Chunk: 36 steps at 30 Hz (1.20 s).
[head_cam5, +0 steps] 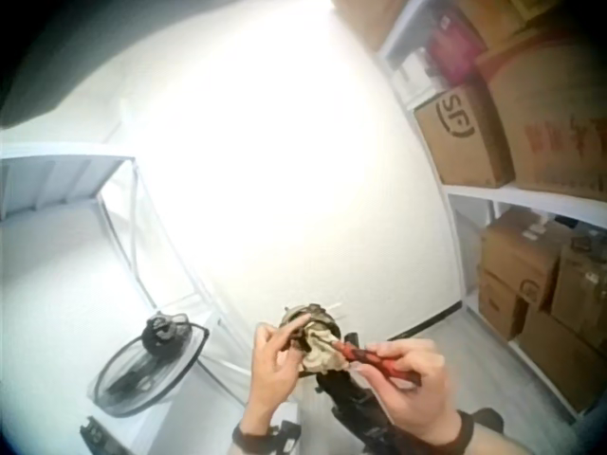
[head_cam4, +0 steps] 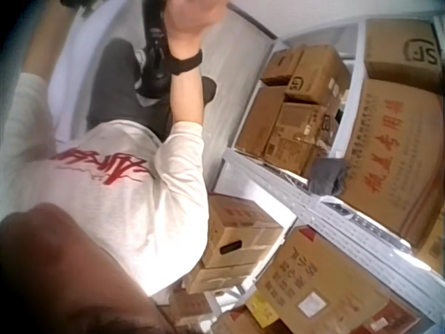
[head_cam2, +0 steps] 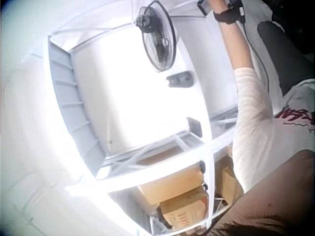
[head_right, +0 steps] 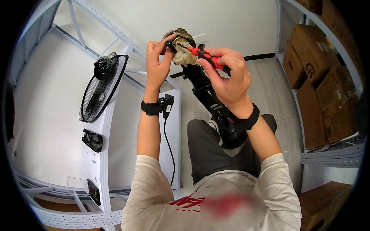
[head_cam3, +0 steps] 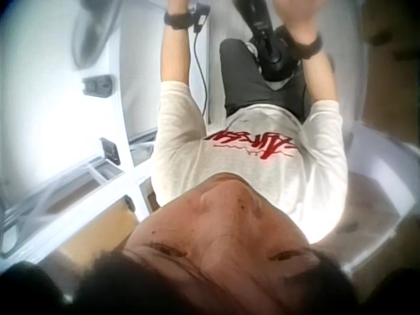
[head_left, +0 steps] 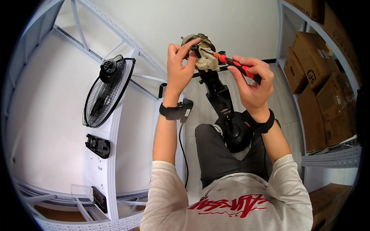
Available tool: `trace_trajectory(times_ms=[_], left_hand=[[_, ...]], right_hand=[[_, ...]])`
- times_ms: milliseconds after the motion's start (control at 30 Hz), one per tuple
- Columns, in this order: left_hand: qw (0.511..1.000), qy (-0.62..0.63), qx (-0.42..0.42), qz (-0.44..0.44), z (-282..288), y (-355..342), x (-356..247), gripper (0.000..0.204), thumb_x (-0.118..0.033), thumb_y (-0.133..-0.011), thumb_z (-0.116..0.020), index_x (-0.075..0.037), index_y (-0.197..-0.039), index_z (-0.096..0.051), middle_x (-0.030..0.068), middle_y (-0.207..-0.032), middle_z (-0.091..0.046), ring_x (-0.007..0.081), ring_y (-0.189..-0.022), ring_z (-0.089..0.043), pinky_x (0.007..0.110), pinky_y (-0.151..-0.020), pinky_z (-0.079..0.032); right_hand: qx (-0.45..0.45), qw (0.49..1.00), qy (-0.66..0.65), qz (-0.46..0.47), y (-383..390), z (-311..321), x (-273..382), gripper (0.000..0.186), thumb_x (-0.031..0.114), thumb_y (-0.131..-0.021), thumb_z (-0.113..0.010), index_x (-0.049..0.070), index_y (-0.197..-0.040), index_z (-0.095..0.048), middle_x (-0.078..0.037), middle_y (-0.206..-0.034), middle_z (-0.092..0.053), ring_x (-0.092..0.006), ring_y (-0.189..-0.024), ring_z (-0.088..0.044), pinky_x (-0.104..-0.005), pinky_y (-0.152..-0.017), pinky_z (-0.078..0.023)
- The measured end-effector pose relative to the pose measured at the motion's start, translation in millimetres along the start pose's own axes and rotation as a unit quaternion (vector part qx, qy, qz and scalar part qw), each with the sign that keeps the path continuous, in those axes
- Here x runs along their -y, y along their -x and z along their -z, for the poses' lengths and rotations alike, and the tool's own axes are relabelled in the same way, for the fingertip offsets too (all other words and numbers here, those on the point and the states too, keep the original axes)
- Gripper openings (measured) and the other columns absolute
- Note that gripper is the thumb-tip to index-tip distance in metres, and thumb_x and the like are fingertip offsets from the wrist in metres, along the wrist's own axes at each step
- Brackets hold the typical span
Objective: The person uses a screwdriver to remove screws from a mechanical part held in a clamp. They place the screws on a nearby shelf and continue adjusting the part.
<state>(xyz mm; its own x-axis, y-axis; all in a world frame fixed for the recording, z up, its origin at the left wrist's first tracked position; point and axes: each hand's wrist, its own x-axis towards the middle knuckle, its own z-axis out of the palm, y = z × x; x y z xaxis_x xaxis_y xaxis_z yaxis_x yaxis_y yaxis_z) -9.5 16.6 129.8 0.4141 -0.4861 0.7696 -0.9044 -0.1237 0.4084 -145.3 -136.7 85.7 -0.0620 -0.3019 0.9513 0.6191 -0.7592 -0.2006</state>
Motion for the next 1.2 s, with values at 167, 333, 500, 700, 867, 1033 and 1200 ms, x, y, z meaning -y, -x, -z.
trace_trajectory(times_ms=[167, 333, 500, 700, 867, 1033, 1200], left_hand=[[1.0, -0.014, -0.01, 0.016, -3.7, 2.5, -5.4, 0.039, -0.008, -0.089, -0.065, -0.017, -0.127, -0.069, -0.0002, -0.089, -0.041, 0.0136, -0.082, -0.041, 0.024, -0.076, -0.04], [0.999, -0.029, -0.021, 0.012, -8.1, 1.8, -4.7, 0.038, -0.005, -0.088, -0.063, -0.016, -0.124, -0.069, 0.002, -0.09, -0.04, 0.015, -0.082, -0.042, 0.026, -0.073, -0.041], [0.999, -0.036, -0.022, 0.003, -11.3, 2.2, -4.7, 0.039, -0.003, -0.087, -0.06, -0.015, -0.123, -0.069, 0.0035, -0.091, -0.039, 0.0156, -0.082, -0.042, 0.026, -0.071, -0.041], [0.999, -0.041, -0.021, 0.027, -11.1, 1.3, -6.7, 0.039, -0.002, -0.087, -0.059, -0.015, -0.124, -0.068, 0.0044, -0.093, -0.04, 0.0166, -0.084, -0.042, 0.027, -0.074, -0.042], [0.999, -0.038, -0.032, 0.007, -15.1, 2.8, -9.0, 0.04, -0.002, -0.087, -0.058, -0.015, -0.124, -0.068, 0.0045, -0.093, -0.04, 0.0173, -0.085, -0.042, 0.028, -0.075, -0.041], [0.998, -0.044, -0.027, 0.028, -13.5, 2.3, -12.4, 0.04, -0.002, -0.088, -0.058, -0.015, -0.124, -0.068, 0.0046, -0.093, -0.04, 0.0176, -0.085, -0.042, 0.028, -0.074, -0.04], [0.997, -0.063, -0.028, 0.022, -13.0, 4.7, -10.5, 0.039, -0.004, -0.09, -0.059, -0.014, -0.127, -0.068, 0.003, -0.091, -0.041, 0.0152, -0.086, -0.042, 0.025, -0.078, -0.042]], right_hand=[[0.027, 0.995, 0.084, 0.045, 3.0, 3.1, 1.9, 0.039, 0.01, -0.077, -0.086, 0.005, -0.098, -0.053, -0.009, -0.087, -0.068, -0.0169, -0.065, -0.064, -0.0257, -0.053, -0.05], [0.097, 0.976, 0.186, -0.049, -3.1, 20.9, 21.4, 0.027, 0.02, -0.082, -0.083, 0.004, -0.093, -0.063, -0.006, -0.074, -0.065, -0.0164, -0.054, -0.056, -0.0267, -0.047, -0.044], [0.113, 0.981, 0.155, -0.037, -10.8, 18.7, 30.3, 0.02, 0.007, -0.082, -0.078, 0.004, -0.095, -0.063, -0.008, -0.083, -0.065, -0.0225, -0.065, -0.061, -0.0322, -0.057, -0.049], [0.158, 0.979, 0.126, -0.034, -15.1, 22.8, 25.9, 0.022, -0.003, -0.081, -0.071, 0.003, -0.1, -0.063, -0.011, -0.097, -0.064, -0.031, -0.083, -0.062, -0.0375, -0.07, -0.052], [0.218, 0.948, 0.203, -0.111, -27.6, 32.4, 39.1, 0.025, 0.007, -0.084, -0.073, 0.004, -0.107, -0.063, -0.01, -0.092, -0.063, -0.0276, -0.078, -0.063, -0.0357, -0.066, -0.052], [0.165, 0.967, 0.196, -0.016, -30.4, 26.5, 31.0, 0.026, 0.017, -0.085, -0.076, 0.005, -0.105, -0.064, -0.008, -0.085, -0.063, -0.0254, -0.07, -0.063, -0.0339, -0.061, -0.052], [0.256, 0.915, 0.25, -0.188, -25.7, 29.7, 41.4, 0.026, 0.014, -0.085, -0.076, 0.005, -0.106, -0.065, -0.01, -0.094, -0.062, -0.0262, -0.074, -0.063, -0.0348, -0.064, -0.053]])
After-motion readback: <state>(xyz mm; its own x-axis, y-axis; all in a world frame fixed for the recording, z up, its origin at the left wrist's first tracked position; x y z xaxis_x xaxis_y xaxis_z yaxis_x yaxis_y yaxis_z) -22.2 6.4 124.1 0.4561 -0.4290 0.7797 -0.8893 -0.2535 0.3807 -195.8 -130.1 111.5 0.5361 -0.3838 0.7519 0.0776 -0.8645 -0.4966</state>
